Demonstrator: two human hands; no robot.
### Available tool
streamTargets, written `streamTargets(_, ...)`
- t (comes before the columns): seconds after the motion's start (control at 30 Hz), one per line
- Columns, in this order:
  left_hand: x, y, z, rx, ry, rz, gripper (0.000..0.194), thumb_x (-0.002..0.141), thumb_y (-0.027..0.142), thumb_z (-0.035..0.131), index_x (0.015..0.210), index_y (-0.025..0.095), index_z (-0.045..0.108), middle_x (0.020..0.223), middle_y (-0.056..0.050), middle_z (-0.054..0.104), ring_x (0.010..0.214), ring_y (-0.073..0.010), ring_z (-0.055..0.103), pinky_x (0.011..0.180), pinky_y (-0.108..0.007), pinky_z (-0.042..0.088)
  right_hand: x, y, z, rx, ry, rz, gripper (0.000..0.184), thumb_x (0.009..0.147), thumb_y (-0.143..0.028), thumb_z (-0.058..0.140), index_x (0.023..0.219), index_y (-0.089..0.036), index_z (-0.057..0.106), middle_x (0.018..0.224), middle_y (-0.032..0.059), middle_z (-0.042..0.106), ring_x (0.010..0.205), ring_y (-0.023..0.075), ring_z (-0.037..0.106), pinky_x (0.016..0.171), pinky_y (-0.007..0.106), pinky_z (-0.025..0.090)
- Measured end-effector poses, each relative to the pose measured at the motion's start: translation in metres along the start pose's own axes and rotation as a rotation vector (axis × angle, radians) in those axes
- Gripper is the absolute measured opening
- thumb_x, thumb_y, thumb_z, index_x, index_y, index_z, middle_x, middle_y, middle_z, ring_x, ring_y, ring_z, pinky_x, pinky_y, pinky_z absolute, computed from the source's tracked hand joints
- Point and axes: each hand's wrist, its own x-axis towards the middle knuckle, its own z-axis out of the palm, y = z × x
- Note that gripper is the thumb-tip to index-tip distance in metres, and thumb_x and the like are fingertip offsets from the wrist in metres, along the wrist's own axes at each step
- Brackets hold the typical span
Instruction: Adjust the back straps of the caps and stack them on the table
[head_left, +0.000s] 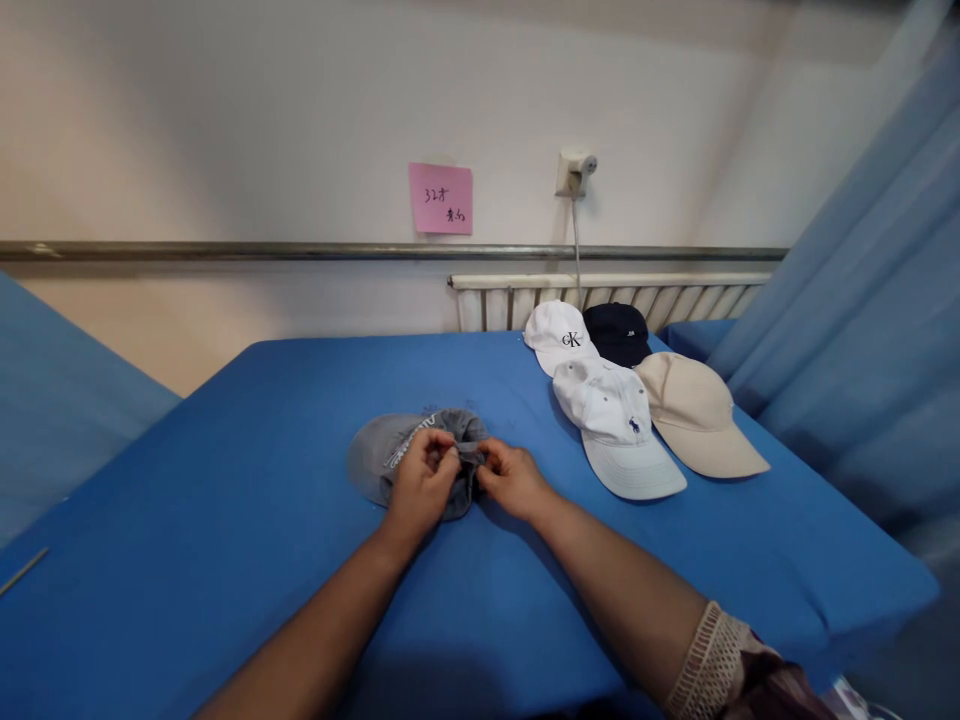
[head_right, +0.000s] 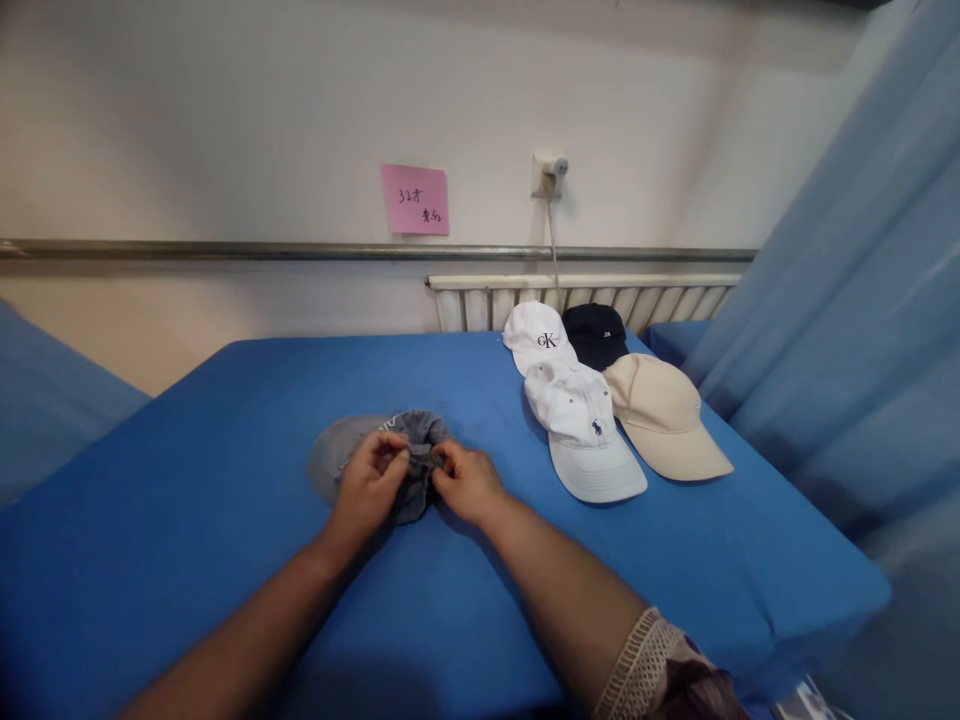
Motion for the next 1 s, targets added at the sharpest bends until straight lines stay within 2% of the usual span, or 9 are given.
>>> streamTargets(0.2, 0.000, -0.002, 0.001, -0.087, -0.147, -0.051, 0.032, 0.086, 0.036, 0.056, 0.114, 0.020, 0.053, 0.110, -0.008, 0.064, 0.093, -0.0204, 0.066, 0.079, -0.036, 0.055, 0.002, 0.005, 0.001, 0.080, 0.012, 0.039, 0.025, 0.081, -0.019, 0.055, 0.103, -0.025, 0.065, 0.061, -0.0056, 0.058, 0.050, 0.0120, 0.054, 0.049, 0.022, 0.039)
streamTargets(0.43, -0.001, 0.001, -0.002, 0.143, -0.343, -0.013, 0.019, 0.084, 0.026, 0.054, 0.099, 0.019, 0.063, 0.082, -0.003, 0.067, 0.067, -0.0158, 0.063, 0.062, -0.029, 0.051, 0.008, 0.004, -0.009, 0.134, 0.152, 0.107, 0.019, 0.084, -0.024, 0.050, 0.095, -0.021, 0.065, 0.057, -0.0046, 0.061, 0.046, 0.0120, 0.055, 0.048, 0.022, 0.041)
streamTargets(0.53, -0.002, 0.017, -0.013, 0.093, -0.556, -0.002, 0.010, 0.077, 0.021, 0.058, 0.082, 0.020, 0.066, 0.072, -0.001, 0.066, 0.060, -0.0134, 0.059, 0.057, -0.025, 0.049, 0.015, 0.005, -0.016, 0.351, 0.248, 0.221, 0.022, 0.084, -0.035, 0.050, 0.093, -0.019, 0.062, 0.050, -0.0063, 0.057, 0.039, 0.0112, 0.051, 0.041, 0.021, 0.037)
streamTargets(0.63, 0.002, 0.029, -0.033, -0.030, -0.824, 0.032, 0.010, 0.077, 0.026, 0.062, 0.075, 0.022, 0.071, 0.086, -0.005, 0.072, 0.079, -0.0190, 0.067, 0.074, -0.031, 0.054, 0.019, 0.004, -0.022, 0.556, 0.305, 0.338, 0.034, 0.081, -0.049, 0.053, 0.093, -0.017, 0.059, 0.050, -0.0048, 0.060, 0.037, 0.0101, 0.050, 0.038, 0.019, 0.034)
streamTargets(0.7, 0.011, 0.025, -0.050, -0.061, -0.656, -0.013, 0.016, 0.080, 0.033, 0.063, 0.083, 0.022, 0.074, 0.101, -0.009, 0.074, 0.096, -0.0244, 0.068, 0.084, -0.036, 0.054, 0.020, 0.004, -0.022, 0.619, 0.330, 0.368, 0.040, 0.079, -0.054, 0.056, 0.095, -0.017, 0.057, 0.055, -0.0030, 0.064, 0.038, 0.0095, 0.052, 0.038, 0.018, 0.035)
streamTargets(0.8, 0.031, 0.001, -0.079, 0.159, 0.107, -0.150, 0.038, 0.079, 0.038, 0.064, 0.111, 0.018, 0.067, 0.113, -0.014, 0.070, 0.102, -0.0286, 0.066, 0.085, -0.041, 0.053, 0.020, 0.004, -0.019, 0.623, 0.351, 0.377, 0.042, 0.077, -0.053, 0.059, 0.098, -0.017, 0.054, 0.058, -0.0026, 0.066, 0.038, 0.0088, 0.053, 0.037, 0.018, 0.036)
streamTargets(0.83, 0.037, -0.010, -0.088, 0.294, 0.247, -0.202, 0.046, 0.075, 0.039, 0.068, 0.114, 0.015, 0.065, 0.114, -0.016, 0.068, 0.103, -0.0309, 0.065, 0.084, -0.042, 0.053, 0.020, 0.004, -0.018, 0.614, 0.353, 0.378, 0.041, 0.077, -0.053, 0.060, 0.098, -0.017, 0.053, 0.058, -0.0030, 0.066, 0.038, 0.0086, 0.052, 0.037, 0.018, 0.036)
streamTargets(0.9, 0.045, -0.029, -0.101, 0.385, 0.310, -0.380, 0.054, 0.067, 0.041, 0.076, 0.110, 0.011, 0.065, 0.105, -0.017, 0.069, 0.101, -0.0333, 0.064, 0.078, -0.040, 0.052, 0.021, 0.006, -0.016, 0.595, 0.363, 0.373, 0.039, 0.077, -0.050, 0.061, 0.096, -0.018, 0.053, 0.056, -0.0041, 0.064, 0.037, 0.0083, 0.052, 0.037, 0.017, 0.036)
streamTargets(1.0, 0.047, -0.046, -0.110, 0.163, 0.149, -0.608, 0.038, 0.061, 0.040, 0.081, 0.083, 0.012, 0.067, 0.067, -0.007, 0.065, 0.064, -0.0246, 0.063, 0.052, -0.030, 0.047, 0.021, 0.007, -0.015, 0.587, 0.365, 0.362, 0.035, 0.076, -0.047, 0.063, 0.093, -0.017, 0.053, 0.056, -0.0047, 0.063, 0.038, 0.0080, 0.052, 0.037, 0.017, 0.035)
